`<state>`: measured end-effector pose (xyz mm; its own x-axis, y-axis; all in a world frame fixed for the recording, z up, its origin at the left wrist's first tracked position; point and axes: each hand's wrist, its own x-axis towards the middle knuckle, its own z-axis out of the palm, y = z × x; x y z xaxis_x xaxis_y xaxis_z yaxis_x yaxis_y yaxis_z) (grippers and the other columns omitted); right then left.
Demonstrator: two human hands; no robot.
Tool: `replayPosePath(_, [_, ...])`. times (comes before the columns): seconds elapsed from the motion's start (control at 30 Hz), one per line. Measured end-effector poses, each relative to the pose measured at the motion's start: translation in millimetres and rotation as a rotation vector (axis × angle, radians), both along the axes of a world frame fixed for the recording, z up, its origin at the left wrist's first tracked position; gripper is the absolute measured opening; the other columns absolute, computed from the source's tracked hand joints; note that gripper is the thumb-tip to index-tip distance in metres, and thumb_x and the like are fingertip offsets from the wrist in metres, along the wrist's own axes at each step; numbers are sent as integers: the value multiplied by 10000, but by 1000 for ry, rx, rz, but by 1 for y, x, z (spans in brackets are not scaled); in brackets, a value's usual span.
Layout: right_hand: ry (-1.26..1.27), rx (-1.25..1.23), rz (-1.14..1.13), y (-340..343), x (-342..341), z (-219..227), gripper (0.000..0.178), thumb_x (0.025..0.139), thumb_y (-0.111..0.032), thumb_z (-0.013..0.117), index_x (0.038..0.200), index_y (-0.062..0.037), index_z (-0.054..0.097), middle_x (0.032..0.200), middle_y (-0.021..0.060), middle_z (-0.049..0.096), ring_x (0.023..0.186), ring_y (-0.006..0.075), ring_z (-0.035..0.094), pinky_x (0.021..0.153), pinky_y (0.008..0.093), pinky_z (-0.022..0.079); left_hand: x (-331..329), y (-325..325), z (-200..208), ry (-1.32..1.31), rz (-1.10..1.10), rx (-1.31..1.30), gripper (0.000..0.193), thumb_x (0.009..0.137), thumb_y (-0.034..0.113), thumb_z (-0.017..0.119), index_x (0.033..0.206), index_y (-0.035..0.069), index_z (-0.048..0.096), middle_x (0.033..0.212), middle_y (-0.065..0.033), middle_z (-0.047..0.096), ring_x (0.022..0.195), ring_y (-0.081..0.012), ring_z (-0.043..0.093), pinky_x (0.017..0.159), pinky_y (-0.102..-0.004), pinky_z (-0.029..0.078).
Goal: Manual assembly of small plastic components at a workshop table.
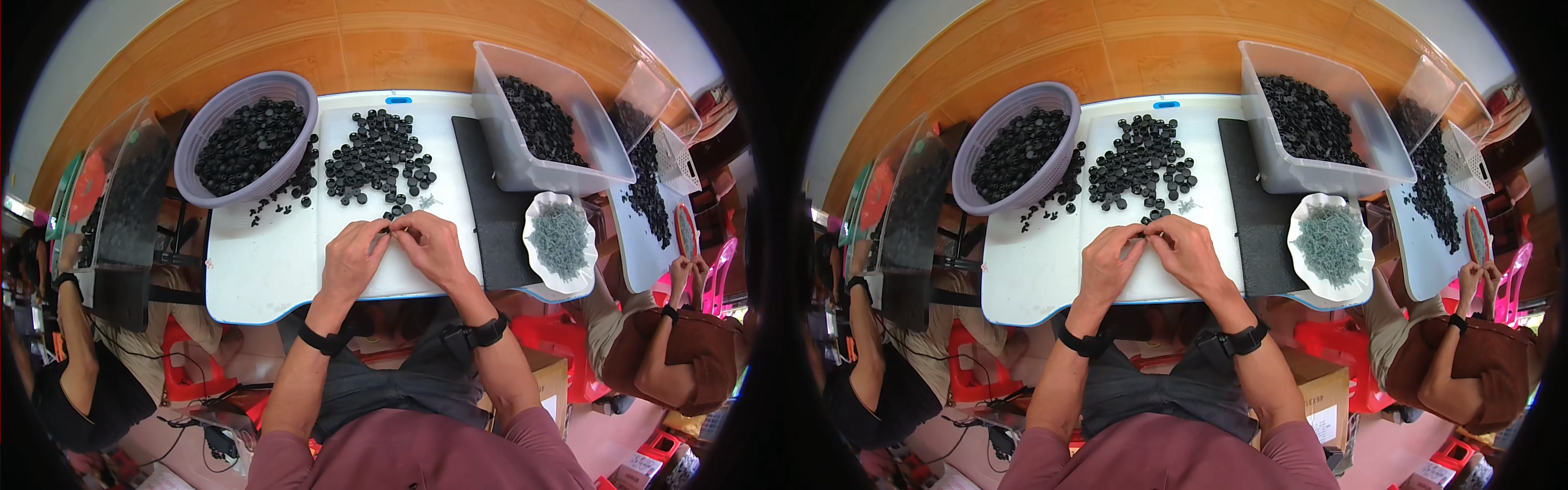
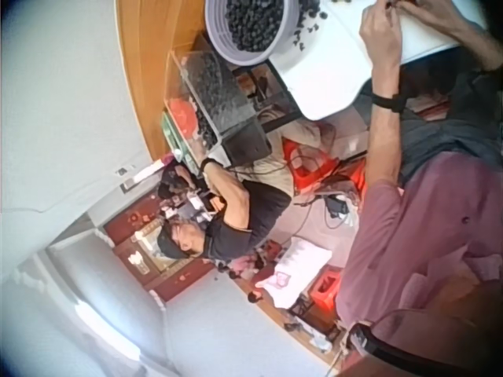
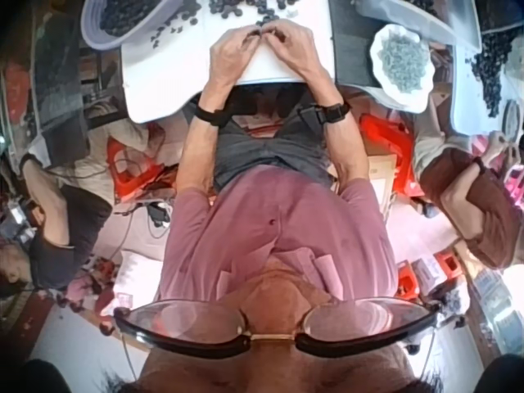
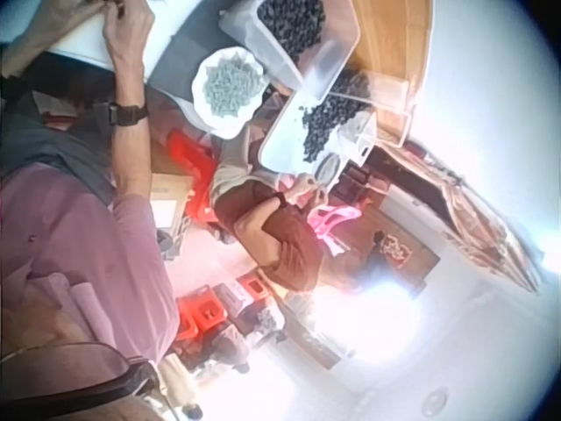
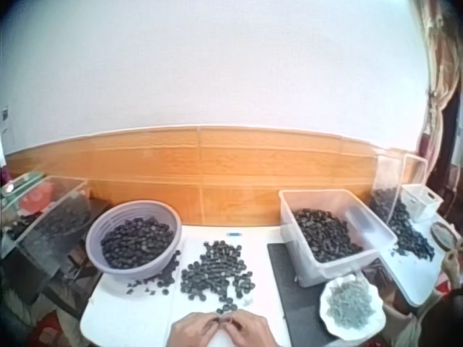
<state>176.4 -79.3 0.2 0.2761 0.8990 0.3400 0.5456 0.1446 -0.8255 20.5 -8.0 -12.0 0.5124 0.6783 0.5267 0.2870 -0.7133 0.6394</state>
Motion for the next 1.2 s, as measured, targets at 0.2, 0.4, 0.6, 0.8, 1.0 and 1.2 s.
replayPosePath(0.2, [186, -35, -44, 0, 1, -6, 124, 844, -35, 743, 962, -1, 737, 861, 101, 724, 711, 195, 682, 628, 305, 535, 0, -1, 0, 10, -26, -15, 203, 820, 25, 757, 1015, 22, 702, 944, -119, 735, 862, -272, 719, 733, -364, 582])
replayPosePath(0.4, [93, 71, 20, 2, 4, -8, 115, 836, -30, 753, 949, -7, 742, 859, 110, 719, 714, 201, 685, 629, 303, 534, 1, -1, 0, -6, -58, -61, 204, 820, 23, 755, 1016, 17, 697, 942, -120, 737, 840, -269, 727, 730, -359, 589])
replayPosePath(0.6, [232, 72, -7, 0, 1, -2, 108, 842, -17, 749, 950, -19, 754, 871, 74, 724, 714, 137, 658, 626, 262, 512, -1, 0, -2, -15, -48, -148, 230, 835, 41, 743, 1054, 17, 675, 939, -136, 739, 841, -257, 743, 732, -341, 594])
replayPosePath(0.8, [256, 42, 34, 1, 7, -2, 123, 844, 12, 724, 952, -33, 761, 917, 52, 722, 731, 108, 640, 621, 234, 491, -2, -3, 6, -105, -44, -358, 230, 876, 65, 730, 1084, 8, 649, 957, -135, 755, 901, -242, 763, 775, -328, 590])
replayPosePath(1.0, [245, 81, 44, 2, 7, -7, 139, 852, 21, 716, 973, -32, 760, 917, 52, 731, 734, 88, 631, 615, 229, 477, -5, 2, 6, -66, -105, -432, 251, 881, 49, 742, 1112, -15, 668, 993, -93, 754, 954, -168, 743, 848, -285, 556])
replayPosePath(1.2, [412, -48, 68, 0, 8, -6, 129, 870, -5, 729, 993, -24, 760, 866, 14, 736, 725, 46, 603, 624, 209, 457, -3, 1, 6, -182, -98, -457, 212, 875, 41, 745, 1077, 10, 691, 961, -91, 765, 852, -177, 743, 742, -292, 570])
